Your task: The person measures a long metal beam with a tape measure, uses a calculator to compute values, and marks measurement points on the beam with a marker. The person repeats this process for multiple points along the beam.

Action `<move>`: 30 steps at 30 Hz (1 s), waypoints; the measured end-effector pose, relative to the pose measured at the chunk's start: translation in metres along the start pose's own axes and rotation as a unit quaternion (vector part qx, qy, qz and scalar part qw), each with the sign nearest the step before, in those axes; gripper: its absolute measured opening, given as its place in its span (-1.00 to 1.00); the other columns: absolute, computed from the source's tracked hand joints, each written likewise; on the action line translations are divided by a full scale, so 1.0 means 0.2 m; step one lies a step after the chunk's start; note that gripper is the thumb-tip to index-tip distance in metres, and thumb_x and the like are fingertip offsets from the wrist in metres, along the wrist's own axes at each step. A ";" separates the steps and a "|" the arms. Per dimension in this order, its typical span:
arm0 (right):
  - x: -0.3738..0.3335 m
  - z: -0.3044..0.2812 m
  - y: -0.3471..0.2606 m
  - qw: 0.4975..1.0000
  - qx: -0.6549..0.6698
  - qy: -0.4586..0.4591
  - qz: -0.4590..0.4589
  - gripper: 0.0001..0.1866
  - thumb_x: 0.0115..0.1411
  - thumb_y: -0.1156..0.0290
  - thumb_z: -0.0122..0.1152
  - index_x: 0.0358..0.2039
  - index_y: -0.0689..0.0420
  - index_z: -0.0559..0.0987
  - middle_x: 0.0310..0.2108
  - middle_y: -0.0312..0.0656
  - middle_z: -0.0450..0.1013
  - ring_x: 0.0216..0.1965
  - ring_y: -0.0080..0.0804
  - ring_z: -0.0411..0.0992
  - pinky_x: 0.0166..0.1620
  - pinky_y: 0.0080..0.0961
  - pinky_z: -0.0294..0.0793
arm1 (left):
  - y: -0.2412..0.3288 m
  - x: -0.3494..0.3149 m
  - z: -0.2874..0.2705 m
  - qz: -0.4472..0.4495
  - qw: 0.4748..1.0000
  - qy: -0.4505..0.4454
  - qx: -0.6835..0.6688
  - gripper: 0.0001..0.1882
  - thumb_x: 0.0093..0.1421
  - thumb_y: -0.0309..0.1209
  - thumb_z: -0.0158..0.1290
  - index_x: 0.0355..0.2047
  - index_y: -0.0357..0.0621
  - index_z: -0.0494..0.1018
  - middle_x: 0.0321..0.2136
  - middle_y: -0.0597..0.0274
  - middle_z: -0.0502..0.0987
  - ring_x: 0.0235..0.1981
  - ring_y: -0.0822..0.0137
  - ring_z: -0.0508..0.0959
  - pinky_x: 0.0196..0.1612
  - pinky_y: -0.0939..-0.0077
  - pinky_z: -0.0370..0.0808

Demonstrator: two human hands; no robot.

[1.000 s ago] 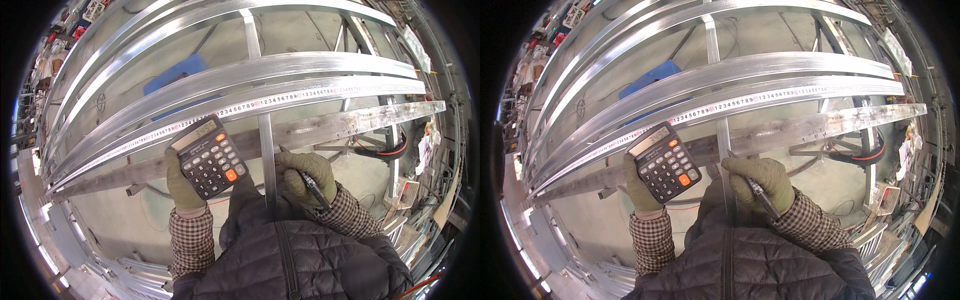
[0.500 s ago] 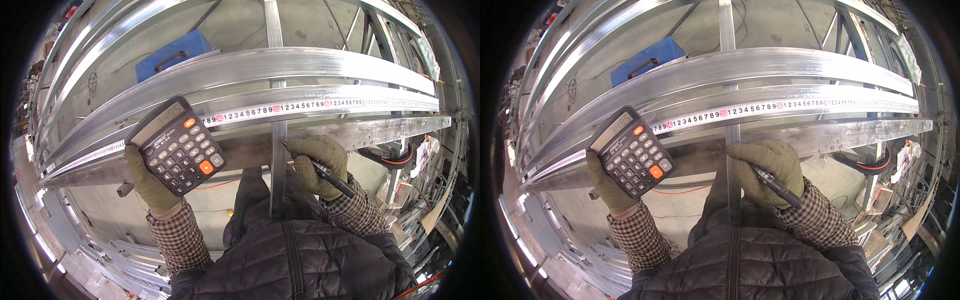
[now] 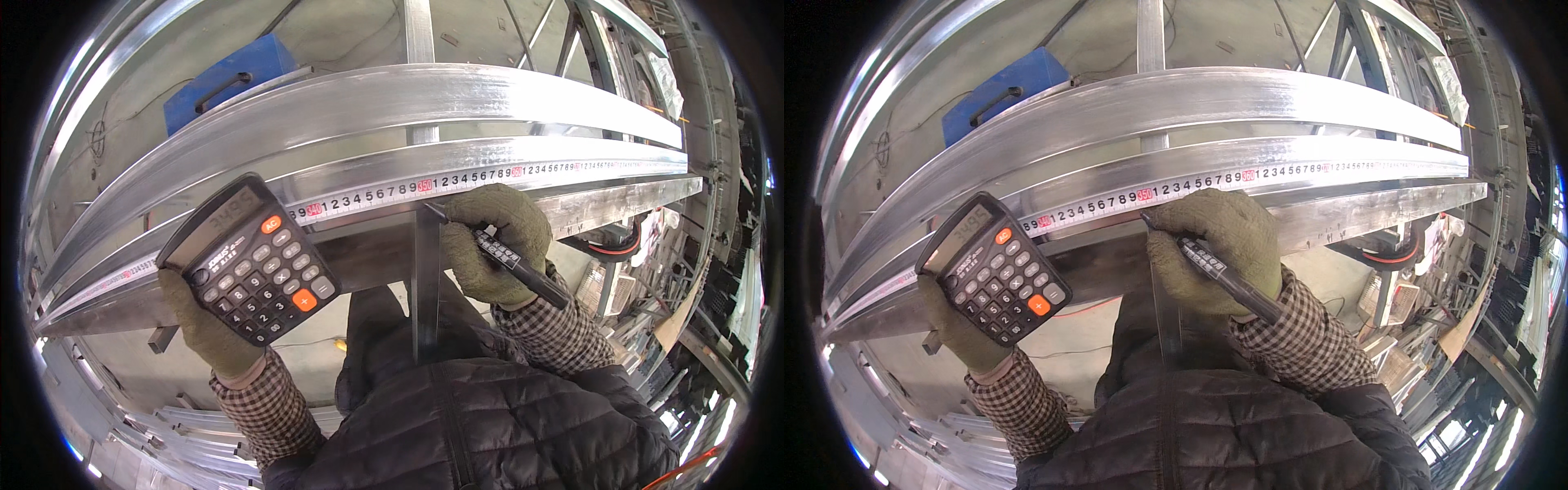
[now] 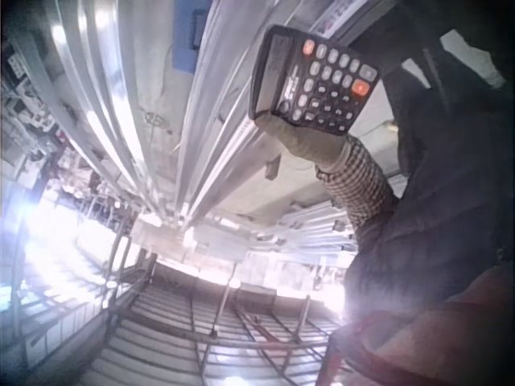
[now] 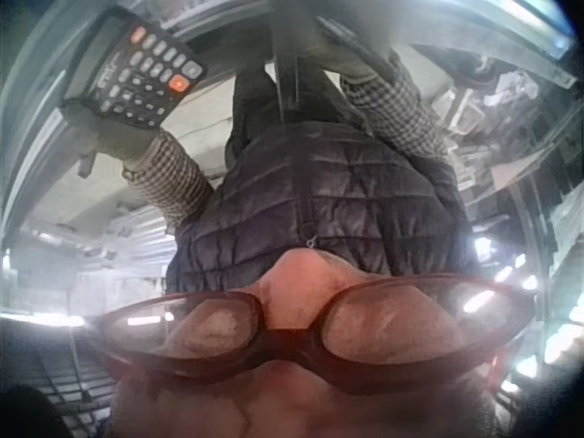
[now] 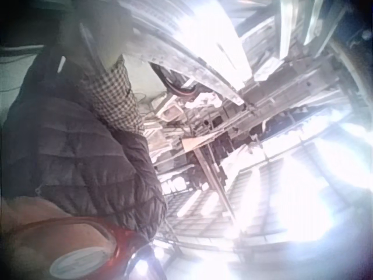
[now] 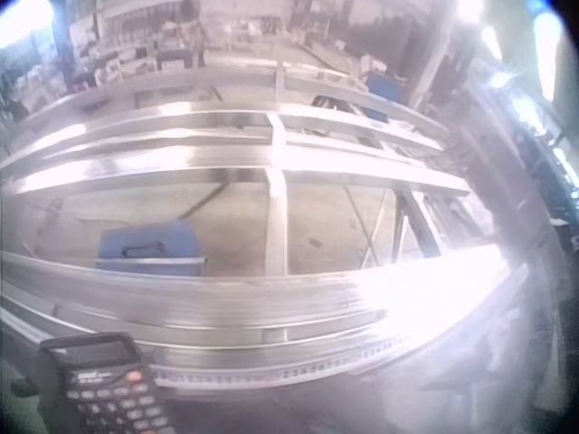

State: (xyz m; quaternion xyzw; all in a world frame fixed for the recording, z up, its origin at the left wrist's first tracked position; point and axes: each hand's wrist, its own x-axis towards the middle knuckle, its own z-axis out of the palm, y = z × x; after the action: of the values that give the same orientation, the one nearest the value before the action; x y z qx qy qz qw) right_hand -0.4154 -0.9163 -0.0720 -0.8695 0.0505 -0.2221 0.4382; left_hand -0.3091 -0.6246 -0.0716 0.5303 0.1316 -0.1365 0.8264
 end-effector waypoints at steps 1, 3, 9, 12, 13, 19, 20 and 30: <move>0.00 0.00 0.00 1.000 -0.010 -0.003 0.002 -0.78 0.05 0.54 0.48 -0.28 0.11 0.64 -0.52 -0.13 0.62 -0.56 -0.21 0.62 -0.45 -0.32 0.60 | 0.00 0.00 -0.01 -0.001 1.000 0.017 0.009 -0.21 0.53 0.09 0.03 0.46 -0.34 0.27 0.23 -0.12 0.57 0.10 0.12 0.71 0.12 0.18 0.76; 0.00 0.00 0.00 1.000 -0.015 -0.002 0.010 -0.80 0.04 0.53 0.49 -0.31 0.10 0.65 -0.52 -0.13 0.62 -0.56 -0.20 0.63 -0.45 -0.32 0.60 | 0.00 0.00 -0.02 -0.007 1.000 -0.026 -0.015 -0.20 0.53 0.09 0.03 0.47 -0.35 0.26 0.25 -0.12 0.55 0.12 0.11 0.70 0.14 0.17 0.75; 0.02 -0.01 -0.01 0.998 -0.025 -0.036 0.037 -0.85 0.03 0.53 0.48 -0.36 0.11 0.68 -0.54 -0.10 0.62 -0.56 -0.16 0.64 -0.46 -0.31 0.61 | -0.02 0.02 -0.08 0.009 0.997 -0.046 -0.055 -0.28 0.52 0.06 0.07 0.40 -0.32 0.36 0.25 -0.15 0.56 0.12 0.06 0.70 0.14 0.09 0.77; 0.02 0.01 0.00 1.000 -0.009 0.014 0.023 -0.86 0.03 0.51 0.48 -0.36 0.11 0.69 -0.54 -0.08 0.62 -0.56 -0.15 0.64 -0.46 -0.31 0.61 | -0.02 0.02 -0.08 0.022 0.998 -0.035 -0.041 -0.31 0.52 0.05 0.08 0.36 -0.30 0.40 0.23 -0.16 0.57 0.11 0.05 0.71 0.11 0.07 0.79; 0.02 0.00 0.00 0.999 -0.021 -0.007 0.025 -0.85 0.03 0.51 0.49 -0.35 0.12 0.69 -0.54 -0.08 0.62 -0.55 -0.16 0.65 -0.46 -0.31 0.61 | -0.02 0.02 -0.08 0.025 0.999 -0.022 -0.041 -0.31 0.52 0.05 0.08 0.36 -0.30 0.41 0.22 -0.16 0.58 0.10 0.04 0.72 0.10 0.07 0.79; 0.02 -0.01 0.01 0.999 -0.034 -0.030 -0.009 -0.83 0.03 0.61 0.38 -0.32 0.17 0.68 -0.46 -0.14 0.63 -0.51 -0.40 0.57 -0.40 -0.45 0.58 | -0.02 0.02 -0.06 0.016 0.998 -0.019 -0.049 -0.31 0.51 0.06 0.08 0.35 -0.30 0.41 0.22 -0.17 0.58 0.09 0.05 0.72 0.07 0.11 0.81; 0.02 -0.02 0.01 0.999 -0.035 -0.031 -0.011 -0.83 0.02 0.61 0.39 -0.33 0.17 0.68 -0.46 -0.13 0.63 -0.51 -0.39 0.57 -0.39 -0.45 0.58 | -0.02 0.02 -0.06 0.019 0.999 -0.015 -0.046 -0.30 0.51 0.06 0.08 0.36 -0.31 0.41 0.22 -0.17 0.58 0.08 0.05 0.73 0.06 0.11 0.81; -0.01 -0.04 0.04 0.998 0.054 -0.004 0.026 -0.91 0.16 0.45 0.41 -0.34 0.14 0.66 -0.51 -0.17 0.61 -0.59 -0.39 0.56 -0.47 -0.45 0.57 | -0.02 0.01 -0.03 0.035 0.999 0.031 0.017 -0.20 0.50 0.14 0.06 0.42 -0.32 0.34 0.21 -0.15 0.58 0.07 0.09 0.73 0.11 0.15 0.79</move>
State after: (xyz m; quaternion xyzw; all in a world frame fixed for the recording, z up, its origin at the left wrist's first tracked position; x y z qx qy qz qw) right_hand -0.4203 -0.9260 -0.0748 -0.8440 0.0591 -0.2092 0.4903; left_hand -0.3089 -0.6215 -0.0770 0.5523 0.1362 -0.0931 0.8172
